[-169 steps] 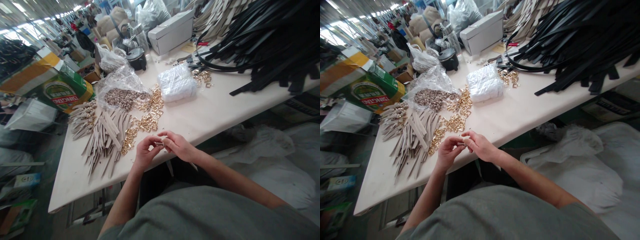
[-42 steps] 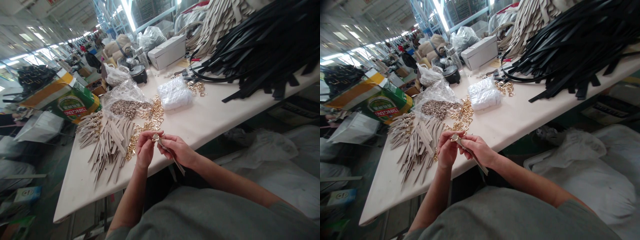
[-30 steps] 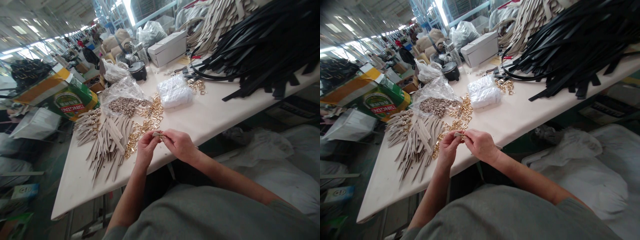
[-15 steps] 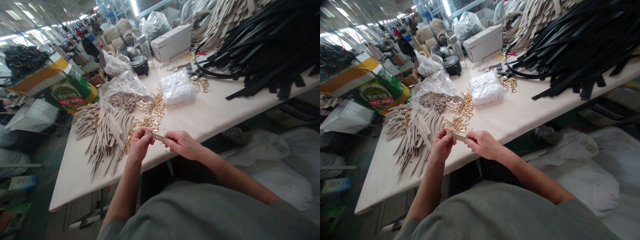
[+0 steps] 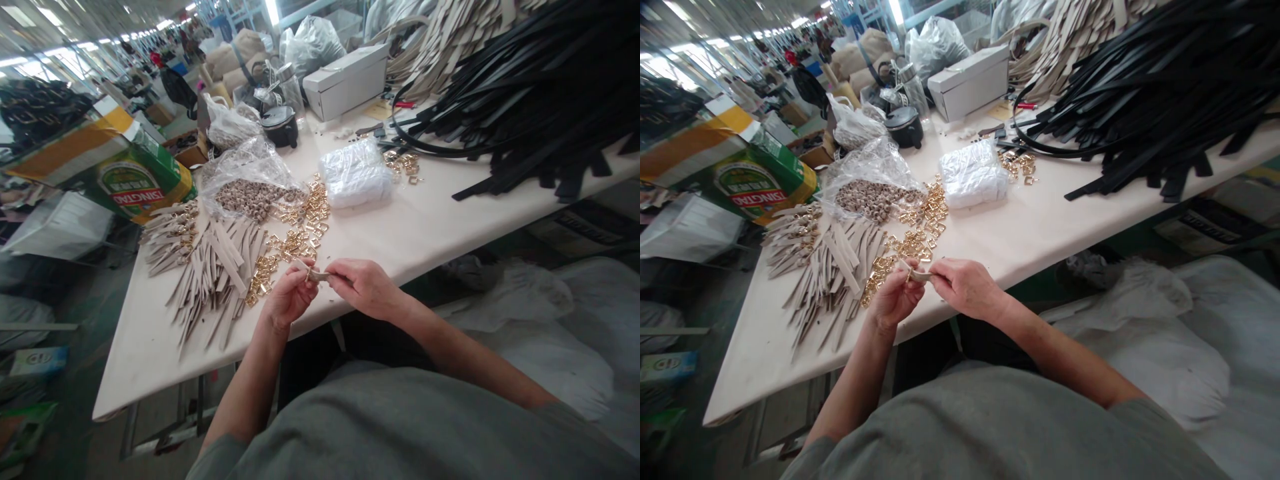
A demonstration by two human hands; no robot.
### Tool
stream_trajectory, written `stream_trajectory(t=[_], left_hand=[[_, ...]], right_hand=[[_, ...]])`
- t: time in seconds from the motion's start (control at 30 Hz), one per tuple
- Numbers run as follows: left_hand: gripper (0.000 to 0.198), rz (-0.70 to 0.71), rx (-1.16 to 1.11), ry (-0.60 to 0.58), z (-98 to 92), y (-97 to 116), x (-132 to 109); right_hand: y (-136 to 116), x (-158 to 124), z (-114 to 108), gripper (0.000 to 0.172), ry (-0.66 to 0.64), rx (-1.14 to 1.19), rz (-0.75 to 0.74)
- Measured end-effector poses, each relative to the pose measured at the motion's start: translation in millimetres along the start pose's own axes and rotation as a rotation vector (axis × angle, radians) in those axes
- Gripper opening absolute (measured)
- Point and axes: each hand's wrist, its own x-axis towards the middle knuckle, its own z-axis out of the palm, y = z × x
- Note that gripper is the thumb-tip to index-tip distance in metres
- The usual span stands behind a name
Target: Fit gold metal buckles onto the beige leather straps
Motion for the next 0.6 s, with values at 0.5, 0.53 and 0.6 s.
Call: stream_trajectory(t=[0.5,0.53,0.6], left_hand=[[0.04,0.035,0.193,0.049,0.2,-6.5,4.3],[0.04,0.056,0.227,0.042,-0.1,-6.3,4.0],[0.036,0.113,0.29,0.027,-0.6,-5.8,3.4]], right_hand=[[7.5,-3.2,6.7,0.018,-0.008,-0.033,-0.003],[8.2,-3.0,6.7,0.018,-0.013,-0.03,0.003],[9.9,-2.5,6.6,0.019,-0.028,-0.006,0.024]])
